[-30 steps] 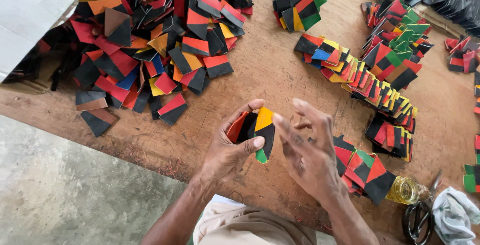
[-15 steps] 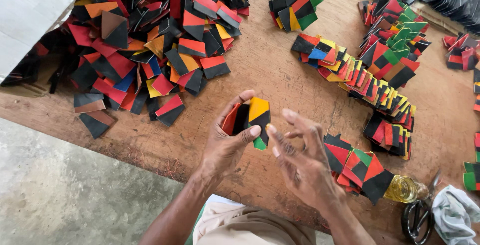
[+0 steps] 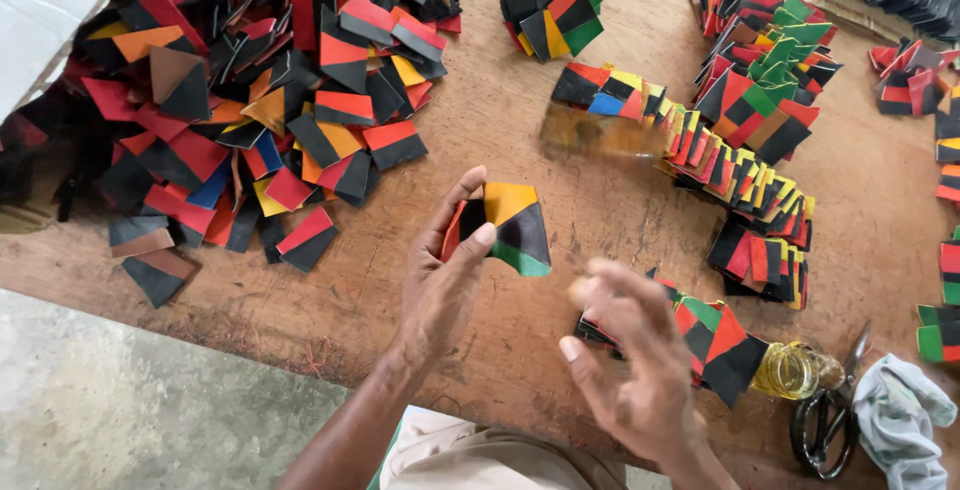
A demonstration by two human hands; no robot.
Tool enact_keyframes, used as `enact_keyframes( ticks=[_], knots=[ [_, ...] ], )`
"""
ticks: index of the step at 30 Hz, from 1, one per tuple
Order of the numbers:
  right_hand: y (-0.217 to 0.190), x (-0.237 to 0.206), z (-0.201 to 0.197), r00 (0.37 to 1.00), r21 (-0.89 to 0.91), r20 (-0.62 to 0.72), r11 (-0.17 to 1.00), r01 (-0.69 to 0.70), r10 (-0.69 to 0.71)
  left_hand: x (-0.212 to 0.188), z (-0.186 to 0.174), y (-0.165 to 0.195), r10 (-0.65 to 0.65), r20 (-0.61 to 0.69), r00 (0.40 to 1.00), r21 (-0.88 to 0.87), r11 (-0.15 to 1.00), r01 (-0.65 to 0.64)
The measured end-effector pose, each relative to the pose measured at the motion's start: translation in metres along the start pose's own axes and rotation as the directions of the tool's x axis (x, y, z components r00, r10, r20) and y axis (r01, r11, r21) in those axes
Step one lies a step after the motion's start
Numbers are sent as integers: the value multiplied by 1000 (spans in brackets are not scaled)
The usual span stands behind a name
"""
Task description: The person sits at a workbench covered with piles of colorful cut leather pieces and assembles them into patchwork panels. They pick up pieces one at a time, apply glue from a small jar, and press the pieces onto a growing panel, adding finished panels to a row on the table.
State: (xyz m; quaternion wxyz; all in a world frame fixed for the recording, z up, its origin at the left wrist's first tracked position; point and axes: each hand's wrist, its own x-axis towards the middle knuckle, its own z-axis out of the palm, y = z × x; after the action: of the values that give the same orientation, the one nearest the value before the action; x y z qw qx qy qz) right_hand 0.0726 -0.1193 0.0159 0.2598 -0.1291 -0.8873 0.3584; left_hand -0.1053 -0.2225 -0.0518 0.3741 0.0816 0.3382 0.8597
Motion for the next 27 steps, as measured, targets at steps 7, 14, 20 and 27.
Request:
enact_keyframes(
  ticks=[7, 14, 20, 27],
  knots=[
    [15, 18, -16, 981, 256, -6, 949, -184, 192, -10, 26, -8, 55, 61, 997, 416, 906, -76],
    [29, 34, -26, 858, 471, 50, 746, -472, 511, -13, 45, -18, -35, 71, 997, 394, 919, 4],
    [41, 28, -56, 897, 506, 80, 758, -412, 435, 0, 41, 4, -372, 315, 873, 301, 911, 280],
    [45, 26, -84, 907, 453, 37, 802, -389, 419, 37, 71, 7, -605, 539, 586, 459, 794, 398]
  ],
)
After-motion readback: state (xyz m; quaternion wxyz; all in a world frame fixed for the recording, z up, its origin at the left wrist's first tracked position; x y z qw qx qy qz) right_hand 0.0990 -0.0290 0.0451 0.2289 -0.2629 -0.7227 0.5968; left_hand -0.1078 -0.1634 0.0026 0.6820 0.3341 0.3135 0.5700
